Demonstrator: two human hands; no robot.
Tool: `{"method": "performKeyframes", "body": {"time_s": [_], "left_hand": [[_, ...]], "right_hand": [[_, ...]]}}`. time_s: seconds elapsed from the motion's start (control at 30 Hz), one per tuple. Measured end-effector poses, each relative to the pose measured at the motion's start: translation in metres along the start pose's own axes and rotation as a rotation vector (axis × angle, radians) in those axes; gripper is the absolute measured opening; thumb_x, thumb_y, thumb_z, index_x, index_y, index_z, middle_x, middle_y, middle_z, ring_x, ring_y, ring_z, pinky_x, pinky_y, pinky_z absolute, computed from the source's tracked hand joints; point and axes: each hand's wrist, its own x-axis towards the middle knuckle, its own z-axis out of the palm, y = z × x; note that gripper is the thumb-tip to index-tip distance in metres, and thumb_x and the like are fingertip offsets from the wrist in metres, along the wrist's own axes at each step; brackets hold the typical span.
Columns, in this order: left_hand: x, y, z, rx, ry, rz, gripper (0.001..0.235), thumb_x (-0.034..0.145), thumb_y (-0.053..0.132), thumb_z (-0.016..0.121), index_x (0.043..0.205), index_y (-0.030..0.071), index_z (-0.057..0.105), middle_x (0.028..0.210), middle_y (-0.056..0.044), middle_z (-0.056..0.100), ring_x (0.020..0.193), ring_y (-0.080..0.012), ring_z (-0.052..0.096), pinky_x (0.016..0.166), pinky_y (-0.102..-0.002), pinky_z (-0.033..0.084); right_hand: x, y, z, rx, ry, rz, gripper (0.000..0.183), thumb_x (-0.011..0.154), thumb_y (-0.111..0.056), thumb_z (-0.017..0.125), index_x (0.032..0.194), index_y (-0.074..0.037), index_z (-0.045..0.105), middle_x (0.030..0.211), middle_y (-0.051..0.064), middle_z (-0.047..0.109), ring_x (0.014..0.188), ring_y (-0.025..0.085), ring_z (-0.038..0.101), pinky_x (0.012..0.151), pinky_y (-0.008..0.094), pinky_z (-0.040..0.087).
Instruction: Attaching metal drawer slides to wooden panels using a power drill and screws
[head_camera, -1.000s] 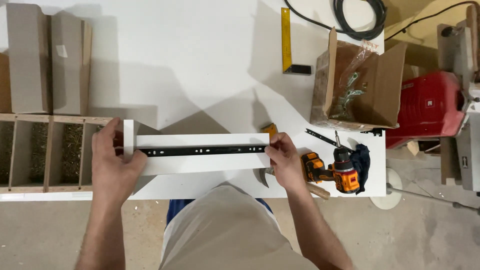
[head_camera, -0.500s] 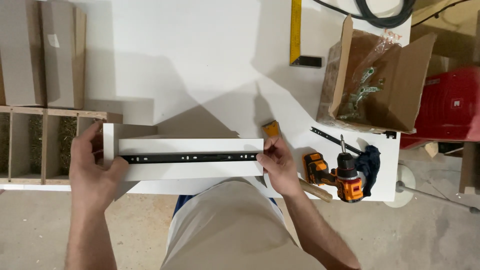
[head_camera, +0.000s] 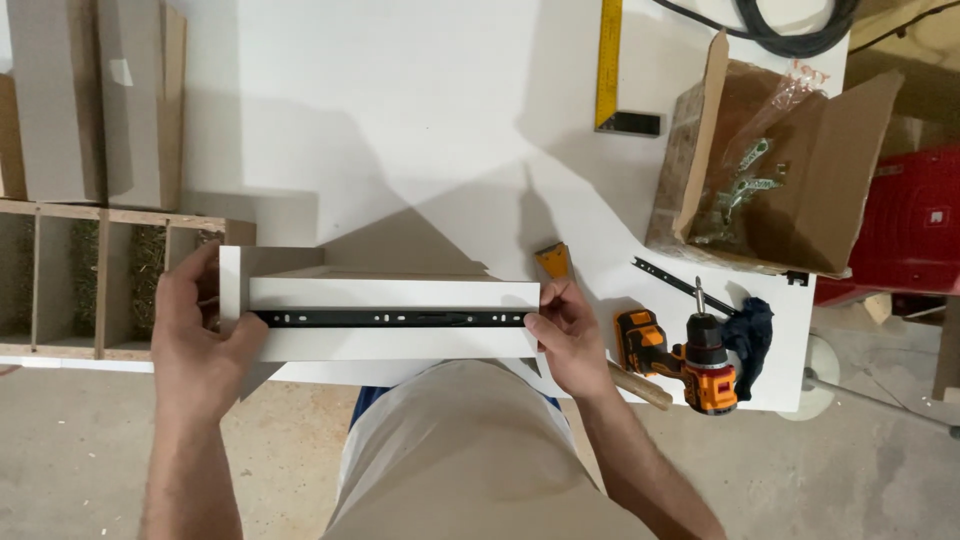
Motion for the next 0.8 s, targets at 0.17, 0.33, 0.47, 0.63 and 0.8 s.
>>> {"method": "performKeyframes", "body": {"time_s": [0.17,0.33,0.47,0.63,0.8], "left_hand": [[-0.001,-0.016,-0.003,-0.068,0.040,0.106,0.079,0.074,-0.012,0.057,0.151,-0.005,0.045,0.117,-0.026,0.051,0.112,-0.0409,0.055,0.100,-0.054,0.045],[0.000,-0.012,0.000,-0.116,0.017,0.107,0.079,0.072,-0.009,0.060,0.149,-0.004,0.046,0.115,-0.024,0.053,0.107,-0.0408,0.059,0.097,-0.053,0.051],[0.002,-0.004,-0.004,-0.049,-0.034,-0.044,0.075,0.075,0.005,0.058,0.149,0.008,0.046,0.120,-0.011,0.051,0.105,-0.0225,0.057,0.077,-0.032,0.054],[0.002,0.000,-0.006,-0.046,-0.051,-0.068,0.078,0.075,0.005,0.058,0.152,0.012,0.045,0.118,-0.009,0.052,0.104,-0.0202,0.056,0.080,-0.031,0.053],[0.002,-0.006,-0.004,-0.049,-0.041,-0.033,0.076,0.075,0.005,0.058,0.149,0.011,0.047,0.119,-0.009,0.053,0.104,-0.0209,0.056,0.083,-0.032,0.052]], "right_hand": [[0.011,0.042,-0.025,0.091,-0.067,-0.133,0.028,0.086,-0.001,0.074,0.103,-0.006,0.052,0.084,0.005,0.053,0.060,0.009,0.054,0.045,0.018,0.047],[0.011,0.029,-0.026,0.146,-0.074,-0.067,0.023,0.090,0.000,0.065,0.104,-0.006,0.047,0.082,0.005,0.049,0.053,0.009,0.050,0.037,0.019,0.040],[0.001,0.004,-0.007,0.116,0.017,0.028,0.022,0.087,-0.001,0.065,0.100,-0.013,0.053,0.086,0.003,0.060,0.072,0.012,0.056,0.058,0.023,0.042],[0.002,0.006,-0.010,0.182,-0.005,0.013,0.022,0.088,-0.001,0.067,0.101,-0.011,0.053,0.088,0.004,0.061,0.081,0.013,0.058,0.070,0.024,0.047],[0.003,0.000,-0.007,0.195,-0.034,0.017,0.024,0.086,-0.003,0.070,0.101,-0.012,0.054,0.086,0.003,0.060,0.076,0.014,0.059,0.060,0.026,0.049]]}}
